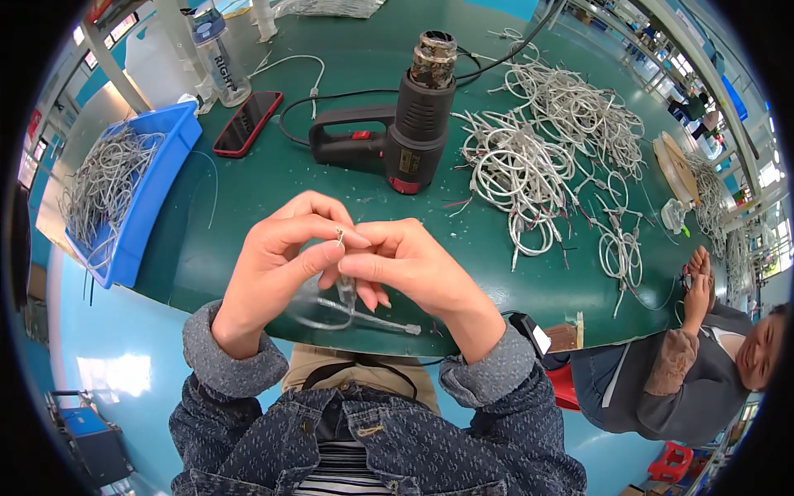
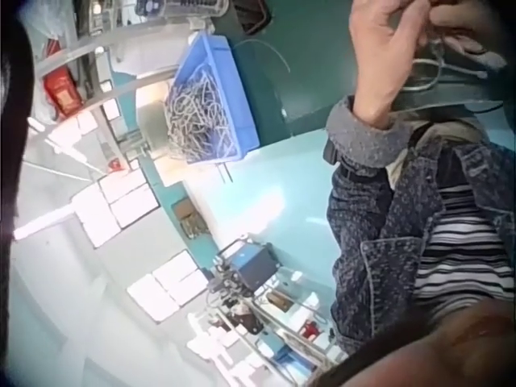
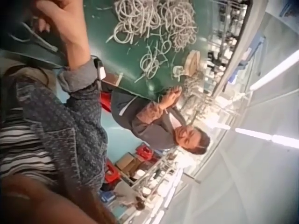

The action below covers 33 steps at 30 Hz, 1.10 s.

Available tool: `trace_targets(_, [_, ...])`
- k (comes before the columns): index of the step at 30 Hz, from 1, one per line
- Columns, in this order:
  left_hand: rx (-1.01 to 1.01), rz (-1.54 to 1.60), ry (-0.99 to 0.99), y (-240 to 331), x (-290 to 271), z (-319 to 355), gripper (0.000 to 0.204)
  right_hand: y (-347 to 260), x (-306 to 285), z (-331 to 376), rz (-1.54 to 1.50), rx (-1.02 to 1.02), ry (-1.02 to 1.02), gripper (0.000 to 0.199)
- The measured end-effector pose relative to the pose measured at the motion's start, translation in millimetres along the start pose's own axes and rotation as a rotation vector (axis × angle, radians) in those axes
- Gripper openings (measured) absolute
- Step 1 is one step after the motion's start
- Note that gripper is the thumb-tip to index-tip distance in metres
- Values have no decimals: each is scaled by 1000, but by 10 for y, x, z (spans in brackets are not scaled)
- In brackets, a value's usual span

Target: The person slides a plastic sleeve over a wire, twists the wire ends together, and heats the connection over a heat gun. They then trim the excess wire with shears and slide the sleeve back over the joint.

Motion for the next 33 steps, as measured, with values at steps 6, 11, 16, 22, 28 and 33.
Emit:
trace_targets(6, [103,-149,177,-80,-112,-108,13,50,-269,-25,13,-114,162,12])
trace_targets(11, [118,-289,240,-43,-163,-126,11,85,-339,-22,63,-143,232,9])
trace_targets(16, [95,-296,231,-6,-209,-142,9,122,-356,-45,101,-134,250,8])
trace_targets(22, [42,-328,305,16,-182,-261,6,123,-441,28,162,-77,319,11])
trace_targets(28, [7,-336,271,-171,-360,-80,5,92,-405,-95,204,-267,323,14])
trace_targets(33, [-88,-462,238,12,-109,-207,10,58,-414,19,327,-357,330,14])
Point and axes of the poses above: each hand's wrist, its own z-axis away from the middle knuckle, its own x-axis out of the palm, y = z × x, the point moved 8 cm from there along -z, towards the middle knuckle, and after that the axes turned 11 degrees about -y, right-handed, at the moved point
